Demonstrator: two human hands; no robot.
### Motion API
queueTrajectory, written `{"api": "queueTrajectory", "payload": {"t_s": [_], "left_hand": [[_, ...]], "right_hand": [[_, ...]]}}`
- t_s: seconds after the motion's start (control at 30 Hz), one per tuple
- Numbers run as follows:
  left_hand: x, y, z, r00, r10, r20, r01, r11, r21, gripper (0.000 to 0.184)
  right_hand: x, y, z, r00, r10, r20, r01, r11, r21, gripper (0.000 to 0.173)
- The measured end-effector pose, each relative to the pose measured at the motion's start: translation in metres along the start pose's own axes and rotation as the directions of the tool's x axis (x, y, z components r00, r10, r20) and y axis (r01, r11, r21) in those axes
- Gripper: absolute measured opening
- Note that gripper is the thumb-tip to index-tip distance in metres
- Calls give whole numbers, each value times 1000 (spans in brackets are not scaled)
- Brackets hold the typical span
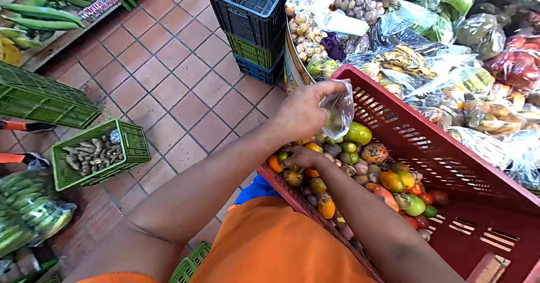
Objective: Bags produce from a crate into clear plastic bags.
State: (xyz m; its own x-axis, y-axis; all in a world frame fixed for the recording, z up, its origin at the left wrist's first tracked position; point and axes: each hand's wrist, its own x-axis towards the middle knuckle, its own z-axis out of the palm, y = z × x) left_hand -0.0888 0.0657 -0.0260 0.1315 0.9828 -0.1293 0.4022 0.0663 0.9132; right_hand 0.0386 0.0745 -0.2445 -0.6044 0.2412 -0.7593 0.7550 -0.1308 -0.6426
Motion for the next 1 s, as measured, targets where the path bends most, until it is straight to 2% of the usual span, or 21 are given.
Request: {"api": "queueTrajectory", "payload": {"t_s": [0.13, 0.2, 0.27, 0.33, 0.4, 0.5, 0.57, 0.63, 0.7, 0.73, 0.8, 0.87, 0.93, 1.0], "left_hand": [[-8, 20, -3, 999, 19, 30, -18, 999, -43, 55], [-14, 27, -12, 998, 41, 45, -40, 998, -40, 56], [-20, 27, -21, 999, 39, 35, -36, 996, -77, 59], [-27, 25, -28, 999, 18, 32, -14, 992, -121, 62], [-32, 24, -30, 1000, -10, 22, 13, 985, -173, 63], [-34, 13, -24, 998, -60, 19, 62, 983, -174, 63], [-33, 1, -15, 996, -79, 44, 85, 987, -139, 64], [-33, -5, -4, 994, -87, 69, 94, 991, -92, 64], [-32, -7, 6, 992, -46, 115, 51, 998, -38, 65], [-32, -7, 10, 989, -19, 147, 18, 1000, 3, 66], [-31, -8, 19, 980, -4, 198, -19, 993, 115, 70], [-28, -14, 27, 974, -61, 220, 13, 978, 209, 75], [-25, -22, 31, 969, -108, 221, 56, 972, 229, 76], [-24, -27, 35, 969, -129, 212, 79, 971, 226, 77]], "right_hand": [[5, -5, 2, 994, 101, -50, -96, 991, 90, 62], [4, 7, -5, 995, 75, -68, -62, 982, 176, 61], [-2, 27, -13, 983, 38, -180, 15, 958, 285, 48], [-39, 33, -18, 960, 51, -276, 70, 909, 411, 34], [-80, 49, -15, 956, -5, -292, 186, 782, 595, 32], [-143, 75, 0, 957, -190, -220, 282, 425, 860, 58], [-187, 64, 7, 860, -435, -267, 394, 235, 888, 58], [-223, 32, 8, 713, -606, -353, 545, 161, 823, 50], [-240, -3, 2, 619, -654, -435, 689, 186, 700, 47], [-240, -16, -2, 625, -626, -466, 719, 230, 655, 46], [-233, -37, -8, 741, -441, -507, 664, 372, 648, 46], [-226, -49, -13, 870, -183, -458, 482, 515, 709, 46], [-220, -50, -18, 916, -78, -394, 361, 587, 725, 49], [-217, -47, -17, 920, -62, -388, 343, 607, 717, 56]]}}
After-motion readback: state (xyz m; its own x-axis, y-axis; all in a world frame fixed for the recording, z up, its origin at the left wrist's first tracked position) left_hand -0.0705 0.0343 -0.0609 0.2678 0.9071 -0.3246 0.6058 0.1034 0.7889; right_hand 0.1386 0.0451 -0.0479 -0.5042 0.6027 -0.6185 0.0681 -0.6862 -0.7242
